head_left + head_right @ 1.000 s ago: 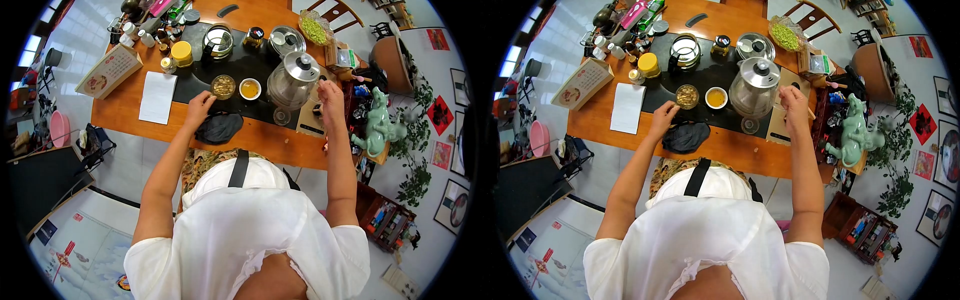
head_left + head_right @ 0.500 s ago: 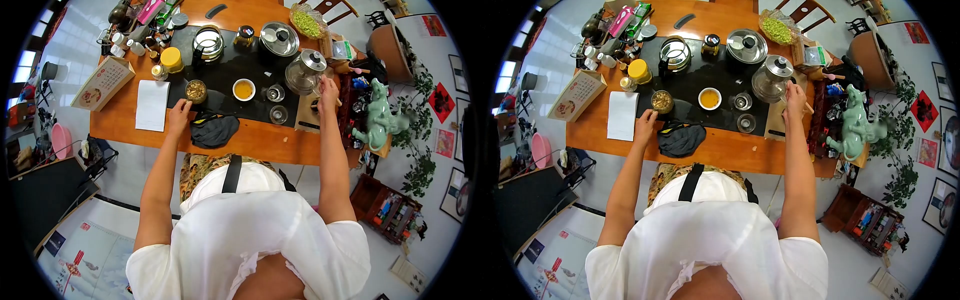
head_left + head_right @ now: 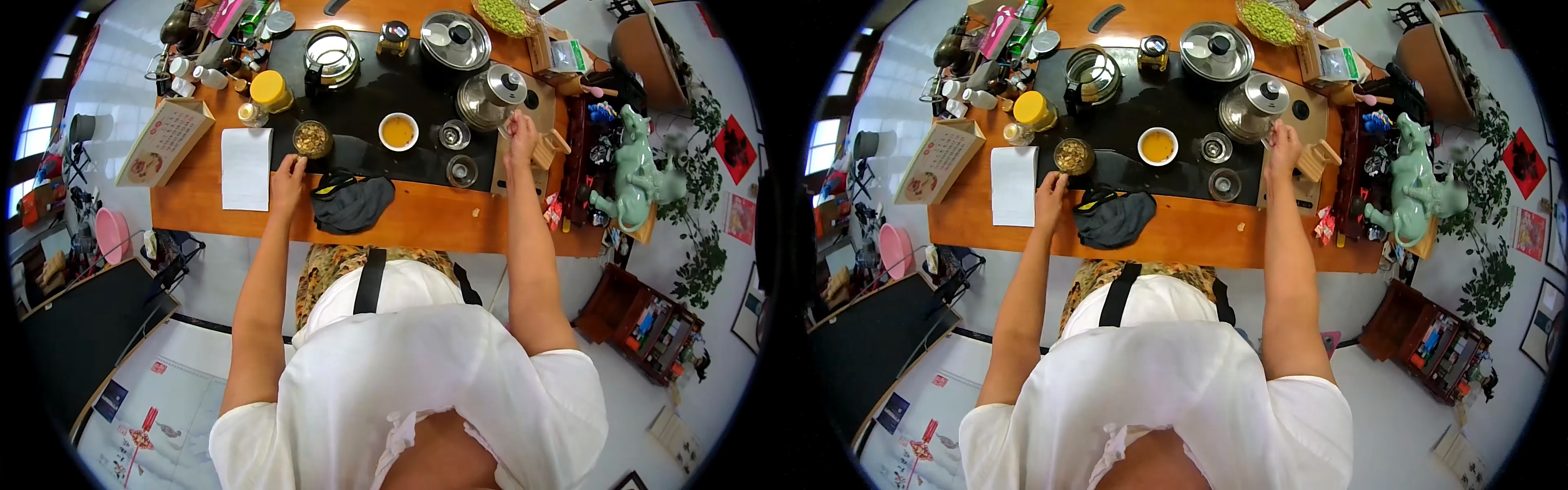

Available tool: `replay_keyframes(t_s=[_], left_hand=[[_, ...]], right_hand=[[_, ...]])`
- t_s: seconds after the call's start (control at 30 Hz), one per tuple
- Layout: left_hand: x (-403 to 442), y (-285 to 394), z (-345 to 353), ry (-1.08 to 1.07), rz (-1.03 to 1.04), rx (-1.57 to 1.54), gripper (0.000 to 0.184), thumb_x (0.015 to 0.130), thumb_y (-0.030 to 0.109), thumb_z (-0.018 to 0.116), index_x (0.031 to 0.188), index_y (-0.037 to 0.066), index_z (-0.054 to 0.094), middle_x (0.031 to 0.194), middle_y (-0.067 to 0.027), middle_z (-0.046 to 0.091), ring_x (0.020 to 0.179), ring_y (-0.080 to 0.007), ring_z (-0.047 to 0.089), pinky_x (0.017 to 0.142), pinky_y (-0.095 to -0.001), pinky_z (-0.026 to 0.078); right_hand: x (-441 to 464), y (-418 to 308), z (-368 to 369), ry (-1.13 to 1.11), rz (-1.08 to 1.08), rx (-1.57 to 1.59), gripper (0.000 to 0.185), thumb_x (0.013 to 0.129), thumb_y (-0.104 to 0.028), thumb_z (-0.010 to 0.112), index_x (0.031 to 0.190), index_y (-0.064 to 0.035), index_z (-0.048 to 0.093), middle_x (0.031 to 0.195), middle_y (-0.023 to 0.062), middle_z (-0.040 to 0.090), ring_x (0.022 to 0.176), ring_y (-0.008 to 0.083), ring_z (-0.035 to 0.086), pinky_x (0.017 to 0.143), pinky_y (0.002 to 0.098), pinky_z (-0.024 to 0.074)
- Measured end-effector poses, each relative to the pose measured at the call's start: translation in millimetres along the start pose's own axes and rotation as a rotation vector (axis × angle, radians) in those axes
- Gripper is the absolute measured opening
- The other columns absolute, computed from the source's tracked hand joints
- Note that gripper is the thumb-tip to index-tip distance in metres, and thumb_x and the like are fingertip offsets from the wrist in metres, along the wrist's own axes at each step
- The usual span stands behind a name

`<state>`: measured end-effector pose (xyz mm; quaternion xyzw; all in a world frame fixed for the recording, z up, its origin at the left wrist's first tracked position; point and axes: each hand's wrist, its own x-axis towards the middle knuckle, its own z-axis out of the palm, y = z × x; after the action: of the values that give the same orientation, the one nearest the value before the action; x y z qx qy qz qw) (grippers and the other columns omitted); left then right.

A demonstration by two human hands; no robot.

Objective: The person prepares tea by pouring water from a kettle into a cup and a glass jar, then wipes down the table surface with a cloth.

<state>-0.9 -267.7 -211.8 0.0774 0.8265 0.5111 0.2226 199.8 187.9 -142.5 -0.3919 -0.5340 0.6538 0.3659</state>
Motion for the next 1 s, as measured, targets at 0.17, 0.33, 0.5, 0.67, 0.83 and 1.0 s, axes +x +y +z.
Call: replay_keyframes(t_s=[0.17, 0.33, 0.5, 0.67, 0.83, 1.0], left_hand=[[6.0, -13.5, -2.8, -0.053, -0.012, -0.023, 0.023, 0.1, 0.026, 0.061, 0.103, 0.003, 0.062, 0.078, -0.0035, 0.061, 0.073, -0.0112, 0.056, 0.067, -0.0285, 0.047], [6.6, -11.8, -4.1, -0.121, -0.062, -0.122, 0.018, 0.102, 0.022, 0.06, 0.095, 0.005, 0.06, 0.079, 0.0023, 0.054, 0.074, -0.0072, 0.049, 0.067, -0.0232, 0.041], [4.2, -0.2, -6.2, -0.149, -0.099, -0.164, 0.018, 0.1, 0.023, 0.063, 0.098, 0.006, 0.06, 0.083, 0.0013, 0.057, 0.075, -0.007, 0.053, 0.068, -0.0227, 0.042], [7.7, -13.5, -2.6, -0.101, -0.063, -0.146, 0.021, 0.098, 0.021, 0.066, 0.108, 0.005, 0.058, 0.085, -0.0001, 0.058, 0.074, -0.0079, 0.056, 0.064, -0.0231, 0.044], [6.8, -9.0, -11.9, -0.113, -0.092, -0.09, 0.028, 0.096, 0.02, 0.069, 0.115, 0.004, 0.055, 0.08, 0.0004, 0.055, 0.071, -0.0082, 0.055, 0.062, -0.0234, 0.044], [-2.2, -11.7, -22.8, 0.013, -0.055, 0.04, 0.03, 0.095, 0.02, 0.071, 0.115, 0.003, 0.055, 0.078, 0.001, 0.054, 0.07, -0.0079, 0.05, 0.063, -0.023, 0.043]], right_hand=[[-17.2, 15.3, 1.5, -0.012, 0.046, -0.019, 0.023, 0.098, -0.022, 0.065, 0.081, -0.0082, 0.059, 0.072, -0.0024, 0.052, 0.068, 0.0077, 0.046, 0.065, 0.0243, 0.0376], [-22.3, 12.8, -3.6, 0.023, -0.118, -0.375, 0.022, 0.099, -0.024, 0.062, 0.092, -0.0031, 0.062, 0.079, 0.0029, 0.055, 0.077, 0.0165, 0.053, 0.075, 0.0308, 0.0437], [-64.1, 2.1, -10.7, 0.213, -0.391, -0.857, 0.032, 0.098, -0.029, 0.063, 0.112, -0.0006, 0.059, 0.107, 0.0143, 0.055, 0.1, 0.0291, 0.055, 0.089, 0.0394, 0.0443], [-130.8, 27.5, -11.4, -0.132, -0.434, -1.249, 0.071, 0.083, -0.036, 0.079, 0.14, -0.0071, 0.046, 0.135, 0.0185, 0.048, 0.124, 0.038, 0.048, 0.103, 0.0457, 0.0402], [-147.7, 45.9, -1.4, -0.281, -0.21, -1.509, 0.099, 0.074, -0.032, 0.086, 0.154, -0.0153, 0.031, 0.146, 0.018, 0.042, 0.135, 0.0363, 0.042, 0.108, 0.048, 0.0384], [-156.1, 44.9, 7.4, -0.212, -0.174, -1.45, 0.092, 0.073, -0.027, 0.086, 0.15, -0.0129, 0.038, 0.139, 0.0158, 0.047, 0.128, 0.0356, 0.047, 0.104, 0.048, 0.0408]])
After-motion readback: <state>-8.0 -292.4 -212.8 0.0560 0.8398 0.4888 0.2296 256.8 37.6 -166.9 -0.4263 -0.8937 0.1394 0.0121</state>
